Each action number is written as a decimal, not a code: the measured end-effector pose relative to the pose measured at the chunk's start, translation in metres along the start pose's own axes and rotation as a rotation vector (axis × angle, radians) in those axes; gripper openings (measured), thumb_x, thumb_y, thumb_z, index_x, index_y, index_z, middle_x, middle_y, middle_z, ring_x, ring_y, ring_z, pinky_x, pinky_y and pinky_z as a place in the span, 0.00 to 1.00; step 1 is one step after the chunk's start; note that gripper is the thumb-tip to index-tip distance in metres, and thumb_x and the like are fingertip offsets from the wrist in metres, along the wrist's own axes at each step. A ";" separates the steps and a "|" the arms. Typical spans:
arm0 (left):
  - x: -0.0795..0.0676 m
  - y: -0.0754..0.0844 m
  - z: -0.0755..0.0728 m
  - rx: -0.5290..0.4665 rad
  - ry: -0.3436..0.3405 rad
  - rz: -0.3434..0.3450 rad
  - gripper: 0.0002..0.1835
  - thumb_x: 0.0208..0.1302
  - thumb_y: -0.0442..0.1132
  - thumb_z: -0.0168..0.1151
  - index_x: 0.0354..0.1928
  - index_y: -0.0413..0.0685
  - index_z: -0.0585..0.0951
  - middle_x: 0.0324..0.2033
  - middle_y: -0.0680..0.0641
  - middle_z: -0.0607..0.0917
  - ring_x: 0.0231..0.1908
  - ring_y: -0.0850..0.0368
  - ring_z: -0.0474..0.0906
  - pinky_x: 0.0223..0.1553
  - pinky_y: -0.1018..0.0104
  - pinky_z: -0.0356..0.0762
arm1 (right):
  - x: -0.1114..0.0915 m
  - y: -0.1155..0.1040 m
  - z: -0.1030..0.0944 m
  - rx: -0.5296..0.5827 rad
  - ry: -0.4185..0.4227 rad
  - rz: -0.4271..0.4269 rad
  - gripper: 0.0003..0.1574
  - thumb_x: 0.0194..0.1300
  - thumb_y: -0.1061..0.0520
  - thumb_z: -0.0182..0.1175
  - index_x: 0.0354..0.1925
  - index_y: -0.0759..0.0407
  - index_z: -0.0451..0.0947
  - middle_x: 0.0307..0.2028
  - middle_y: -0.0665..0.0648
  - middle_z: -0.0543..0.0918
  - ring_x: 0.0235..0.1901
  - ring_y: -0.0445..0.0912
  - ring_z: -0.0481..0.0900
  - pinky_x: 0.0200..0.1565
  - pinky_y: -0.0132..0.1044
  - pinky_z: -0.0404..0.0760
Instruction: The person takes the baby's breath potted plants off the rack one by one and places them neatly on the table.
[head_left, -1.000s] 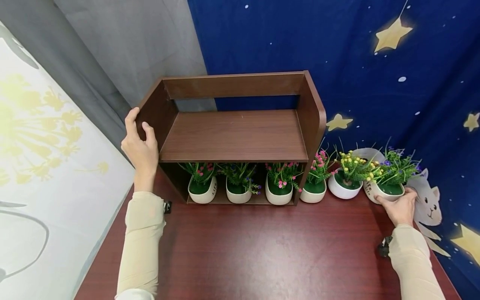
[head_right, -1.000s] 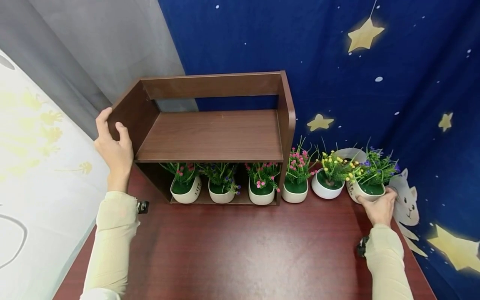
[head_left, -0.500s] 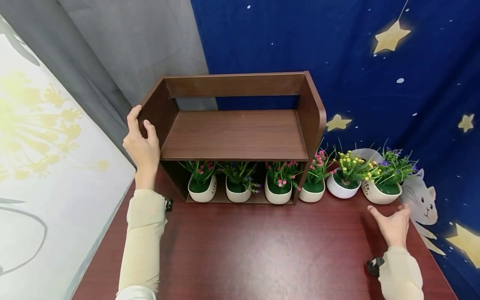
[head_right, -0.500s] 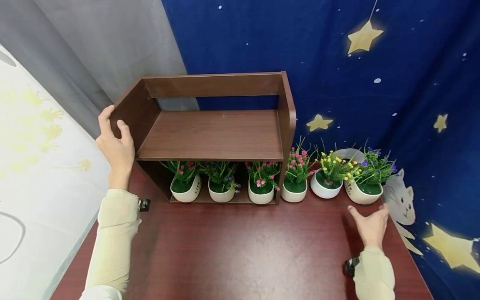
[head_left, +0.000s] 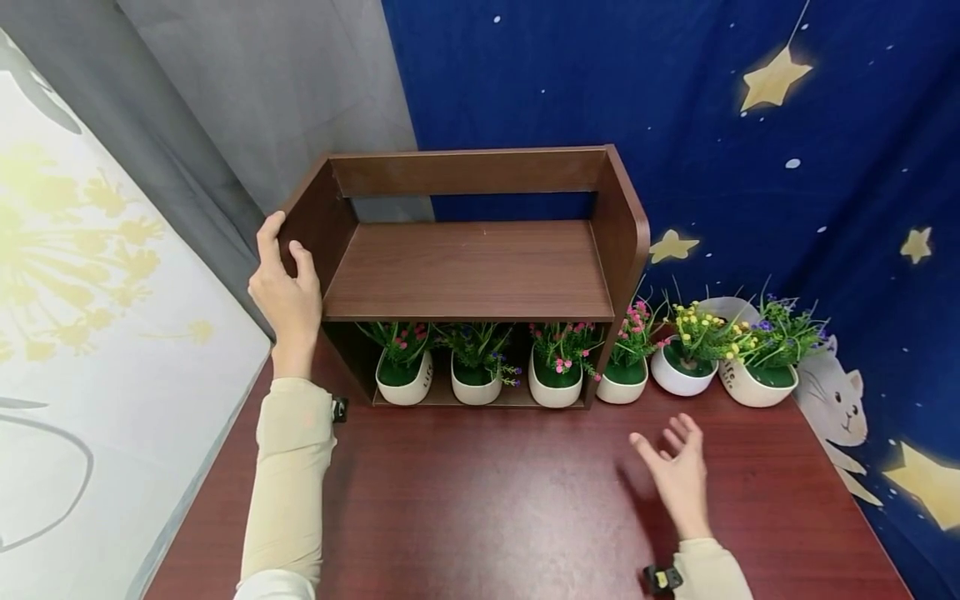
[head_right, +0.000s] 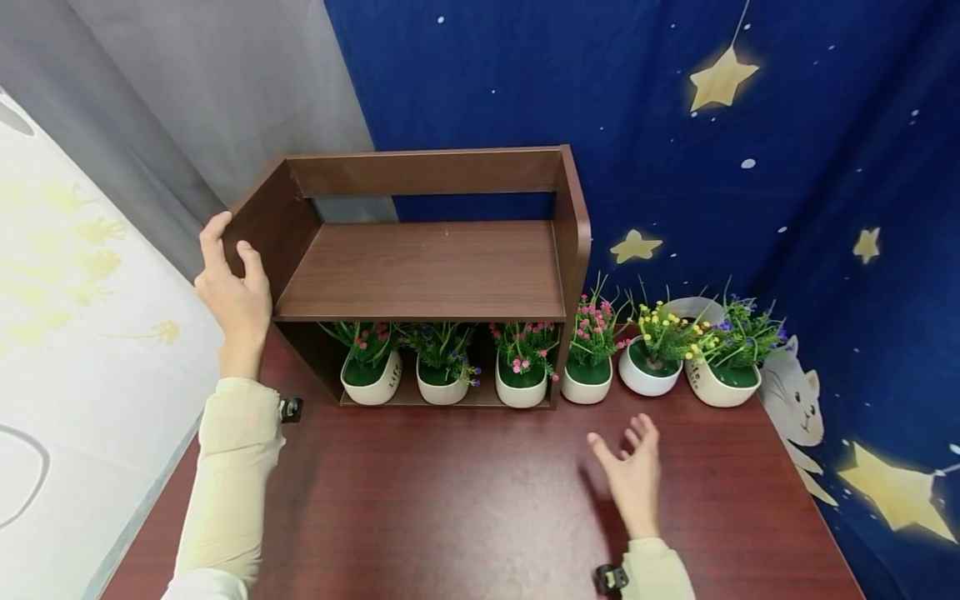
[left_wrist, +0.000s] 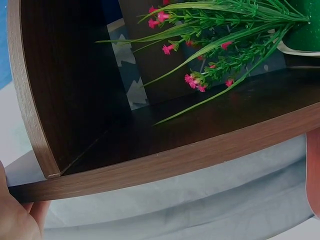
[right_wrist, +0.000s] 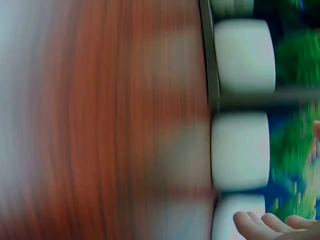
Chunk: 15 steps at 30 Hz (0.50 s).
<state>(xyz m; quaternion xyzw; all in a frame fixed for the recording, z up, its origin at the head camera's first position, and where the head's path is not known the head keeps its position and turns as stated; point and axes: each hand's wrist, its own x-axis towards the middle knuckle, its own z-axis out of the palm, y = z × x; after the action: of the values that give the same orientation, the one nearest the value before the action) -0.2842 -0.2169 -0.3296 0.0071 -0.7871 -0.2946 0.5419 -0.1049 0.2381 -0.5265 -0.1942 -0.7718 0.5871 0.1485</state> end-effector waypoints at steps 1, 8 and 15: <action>0.000 0.000 0.000 0.002 0.000 -0.001 0.19 0.68 0.42 0.46 0.59 0.56 0.73 0.26 0.39 0.79 0.14 0.52 0.52 0.21 0.62 0.50 | -0.005 -0.001 0.009 0.021 -0.013 -0.009 0.54 0.52 0.56 0.70 0.68 0.64 0.50 0.63 0.68 0.62 0.60 0.60 0.64 0.55 0.52 0.65; 0.000 0.002 0.000 0.006 -0.008 0.008 0.19 0.68 0.41 0.46 0.60 0.56 0.74 0.20 0.40 0.75 0.12 0.55 0.49 0.19 0.63 0.49 | -0.032 -0.002 0.056 0.121 -0.139 -0.014 0.48 0.52 0.57 0.70 0.65 0.65 0.56 0.63 0.67 0.63 0.61 0.59 0.64 0.56 0.51 0.66; 0.000 0.002 0.000 0.013 -0.003 0.001 0.19 0.68 0.42 0.46 0.60 0.57 0.73 0.16 0.42 0.71 0.12 0.57 0.49 0.19 0.64 0.48 | -0.030 -0.008 0.084 0.238 -0.193 -0.011 0.50 0.54 0.62 0.68 0.67 0.66 0.52 0.64 0.70 0.59 0.62 0.61 0.60 0.58 0.52 0.62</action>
<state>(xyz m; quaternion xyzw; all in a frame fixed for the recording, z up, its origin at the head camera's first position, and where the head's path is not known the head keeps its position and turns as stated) -0.2835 -0.2148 -0.3284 0.0096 -0.7900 -0.2889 0.5407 -0.1182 0.1512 -0.5416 -0.1136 -0.7084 0.6896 0.0987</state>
